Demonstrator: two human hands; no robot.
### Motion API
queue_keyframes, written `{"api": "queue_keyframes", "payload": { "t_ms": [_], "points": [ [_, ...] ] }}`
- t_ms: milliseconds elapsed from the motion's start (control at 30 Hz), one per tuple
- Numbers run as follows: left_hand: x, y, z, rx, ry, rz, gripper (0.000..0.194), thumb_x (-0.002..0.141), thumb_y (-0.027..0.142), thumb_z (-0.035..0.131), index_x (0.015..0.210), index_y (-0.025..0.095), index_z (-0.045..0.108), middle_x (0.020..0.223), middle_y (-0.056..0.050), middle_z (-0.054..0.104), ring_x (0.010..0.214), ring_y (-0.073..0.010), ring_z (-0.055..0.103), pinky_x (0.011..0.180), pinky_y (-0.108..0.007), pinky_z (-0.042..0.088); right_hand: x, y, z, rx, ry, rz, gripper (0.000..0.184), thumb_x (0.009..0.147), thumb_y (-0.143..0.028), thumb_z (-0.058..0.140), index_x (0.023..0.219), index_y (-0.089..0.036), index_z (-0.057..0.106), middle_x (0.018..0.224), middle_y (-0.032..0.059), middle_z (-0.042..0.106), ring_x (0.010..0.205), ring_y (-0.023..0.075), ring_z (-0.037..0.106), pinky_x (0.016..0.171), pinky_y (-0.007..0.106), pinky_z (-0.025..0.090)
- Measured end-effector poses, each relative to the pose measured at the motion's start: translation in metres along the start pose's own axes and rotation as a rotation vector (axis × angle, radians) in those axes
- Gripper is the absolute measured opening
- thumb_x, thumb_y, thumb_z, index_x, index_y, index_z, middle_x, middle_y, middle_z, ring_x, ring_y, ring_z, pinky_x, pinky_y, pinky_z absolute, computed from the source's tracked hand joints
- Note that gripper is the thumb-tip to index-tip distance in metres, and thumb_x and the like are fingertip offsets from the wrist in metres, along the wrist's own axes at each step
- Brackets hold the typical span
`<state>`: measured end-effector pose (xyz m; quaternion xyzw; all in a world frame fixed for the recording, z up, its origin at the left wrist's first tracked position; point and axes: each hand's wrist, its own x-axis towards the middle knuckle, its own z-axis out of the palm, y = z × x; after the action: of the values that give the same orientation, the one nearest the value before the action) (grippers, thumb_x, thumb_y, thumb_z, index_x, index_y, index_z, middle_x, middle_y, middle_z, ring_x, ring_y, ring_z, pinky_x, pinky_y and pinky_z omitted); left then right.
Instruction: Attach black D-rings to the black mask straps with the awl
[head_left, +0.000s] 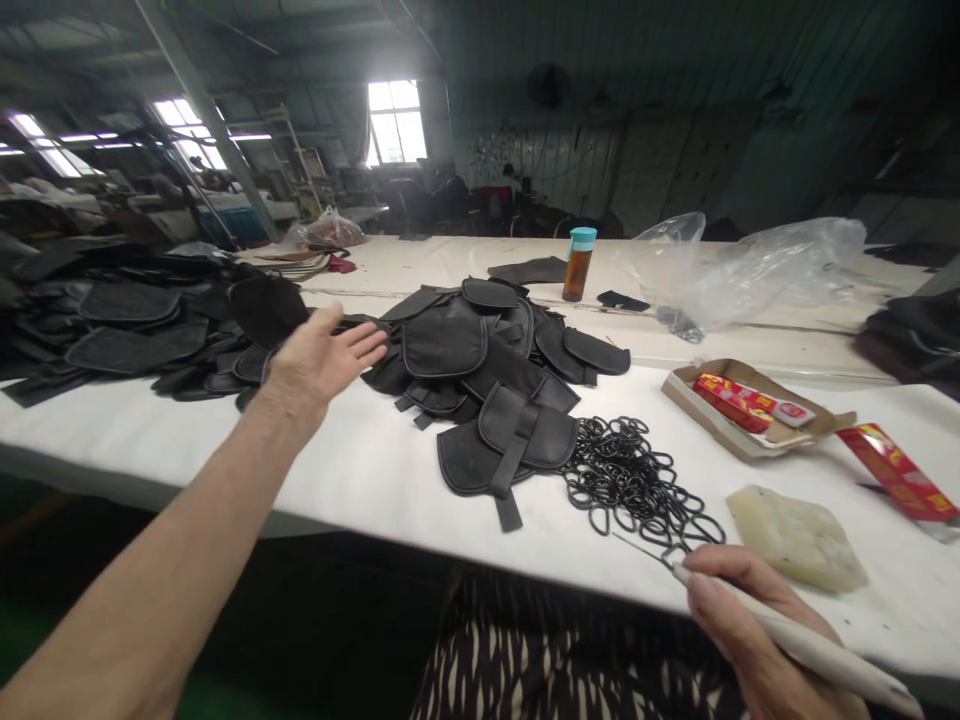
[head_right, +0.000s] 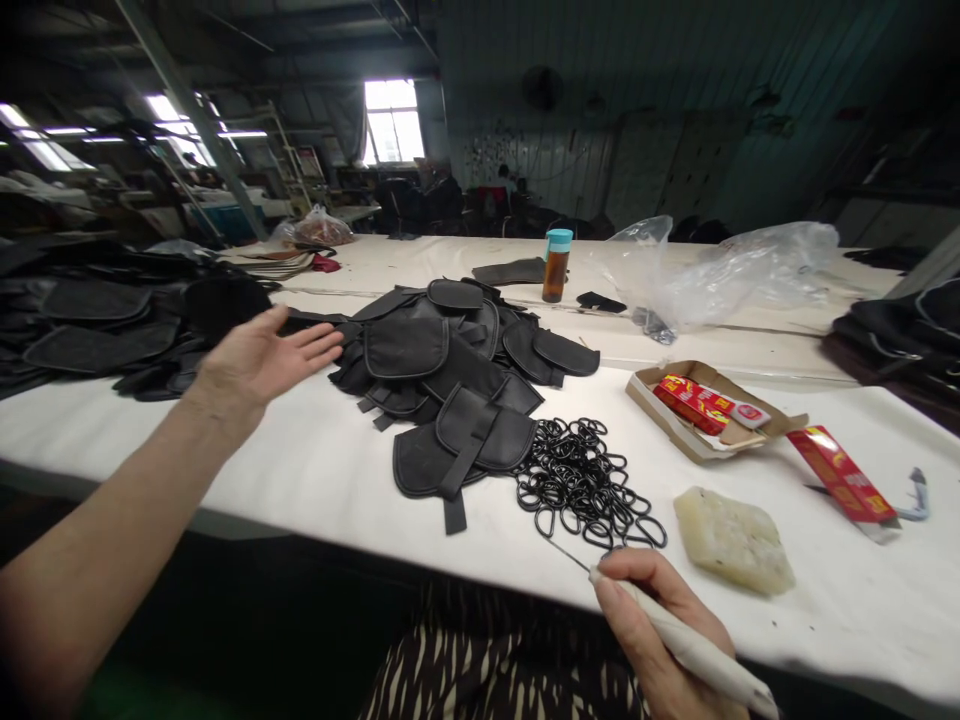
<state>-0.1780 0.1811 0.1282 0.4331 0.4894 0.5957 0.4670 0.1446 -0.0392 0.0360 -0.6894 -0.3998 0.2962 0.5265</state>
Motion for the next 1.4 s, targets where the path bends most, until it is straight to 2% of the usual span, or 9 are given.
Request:
{"api": "queue_keyframes", "payload": {
  "t_ms": [167, 233, 333, 400, 633, 900, 1000, 1133, 1400],
  "points": [
    [-0.057, -0.078, 0.038, 0.364, -0.337, 0.13, 0.021, 0.072, 0.024, 0.062, 0.091, 0.016, 0.064, 0.091, -0.008, 0.067, 0.084, -0.0212, 0.061, 0.081, -0.035, 0.047, 0.002, 0.007, 0.007, 0.15, 0.009, 0.148, 0.038, 0.063, -0.052, 0.069, 0.082, -0.02, 0.06, 0.059, -0.0017, 0.056, 0.05, 0.0112, 0.043, 0.044, 0.021, 0.034],
    [-0.075, -0.098, 0.049, 0.696, -0.606, 0.385, 0.02, 0.077, 0.013, 0.052, 0.089, 0.019, 0.067, 0.105, -0.009, 0.066, 0.09, -0.0209, 0.059, 0.084, -0.035, 0.043, 0.002, 0.006, 0.008, 0.192, 0.001, 0.178, 0.041, 0.066, -0.053, 0.068, 0.087, -0.019, 0.059, 0.057, -0.001, 0.058, 0.043, 0.0088, 0.038, 0.039, 0.02, 0.029],
    [-0.08, -0.104, 0.058, 1.311, -0.95, 0.919, 0.041, 0.08, 0.001, 0.039, 0.107, 0.023, 0.062, 0.128, -0.01, 0.055, 0.088, -0.0186, 0.057, 0.077, -0.032, 0.041, 0.005, 0.009, 0.008, 0.2, -0.032, 0.151, 0.042, 0.07, -0.053, 0.065, 0.089, -0.017, 0.057, 0.054, -0.0011, 0.058, 0.038, 0.0064, 0.035, 0.037, 0.019, 0.026],
    [-0.072, -0.099, 0.062, 1.516, -1.067, 1.121, 0.045, 0.078, -0.001, 0.041, 0.113, 0.022, 0.057, 0.13, -0.011, 0.053, 0.081, -0.0177, 0.056, 0.071, -0.031, 0.04, 0.009, 0.014, 0.007, 0.196, -0.065, 0.12, 0.043, 0.071, -0.054, 0.064, 0.09, -0.017, 0.056, 0.055, -0.0005, 0.06, 0.037, 0.006, 0.036, 0.037, 0.019, 0.028],
    [-0.049, -0.092, 0.067, 1.634, -1.19, 1.383, 0.026, 0.078, 0.001, 0.043, 0.09, 0.016, 0.06, 0.116, -0.013, 0.06, 0.076, -0.0194, 0.054, 0.07, -0.032, 0.039, 0.019, 0.037, 0.002, 0.07, 0.004, -0.023, 0.028, 0.08, -0.044, 0.061, 0.096, -0.02, 0.058, 0.067, -0.0011, 0.06, 0.048, 0.009, 0.048, 0.044, 0.019, 0.042],
    [-0.074, -0.084, 0.066, 1.188, -0.753, 1.132, 0.023, 0.088, 0.013, 0.04, 0.084, 0.015, 0.062, 0.107, -0.01, 0.064, 0.088, -0.0168, 0.061, 0.075, -0.026, 0.047, 0.025, 0.052, -0.001, -0.206, 0.096, -0.433, 0.018, 0.087, -0.031, 0.053, 0.098, -0.018, 0.059, 0.072, 0.0023, 0.063, 0.057, 0.014, 0.059, 0.054, 0.023, 0.05],
    [-0.101, -0.069, 0.077, 0.971, -0.701, 0.871, 0.015, 0.086, 0.022, 0.048, 0.082, 0.017, 0.062, 0.087, -0.003, 0.067, 0.075, -0.0132, 0.062, 0.069, -0.021, 0.047, 0.03, 0.057, -0.013, -0.399, 0.185, -0.551, 0.016, 0.087, -0.025, 0.051, 0.097, -0.016, 0.06, 0.082, 0.0055, 0.065, 0.071, 0.0176, 0.063, 0.069, 0.028, 0.05],
    [-0.132, -0.055, 0.091, 0.804, -0.566, 0.607, 0.009, 0.081, 0.024, 0.056, 0.079, 0.02, 0.064, 0.068, 0.004, 0.065, 0.059, -0.0108, 0.059, 0.057, -0.019, 0.044, 0.03, 0.057, -0.024, -0.619, 0.186, -0.633, 0.015, 0.088, -0.02, 0.049, 0.097, -0.015, 0.06, 0.08, 0.0073, 0.065, 0.069, 0.0197, 0.062, 0.065, 0.031, 0.05],
    [-0.154, -0.051, 0.12, 0.735, -0.506, 0.409, 0.02, 0.079, 0.029, 0.059, 0.061, 0.02, 0.056, 0.047, 0.007, 0.052, 0.043, -0.0078, 0.047, 0.047, -0.019, 0.037, 0.031, 0.058, -0.018, -0.899, 0.028, -0.94, 0.035, 0.086, 0.0, 0.031, 0.103, -0.011, 0.06, 0.094, 0.0151, 0.068, 0.091, 0.0256, 0.061, 0.075, 0.038, 0.05]
  ]
}}
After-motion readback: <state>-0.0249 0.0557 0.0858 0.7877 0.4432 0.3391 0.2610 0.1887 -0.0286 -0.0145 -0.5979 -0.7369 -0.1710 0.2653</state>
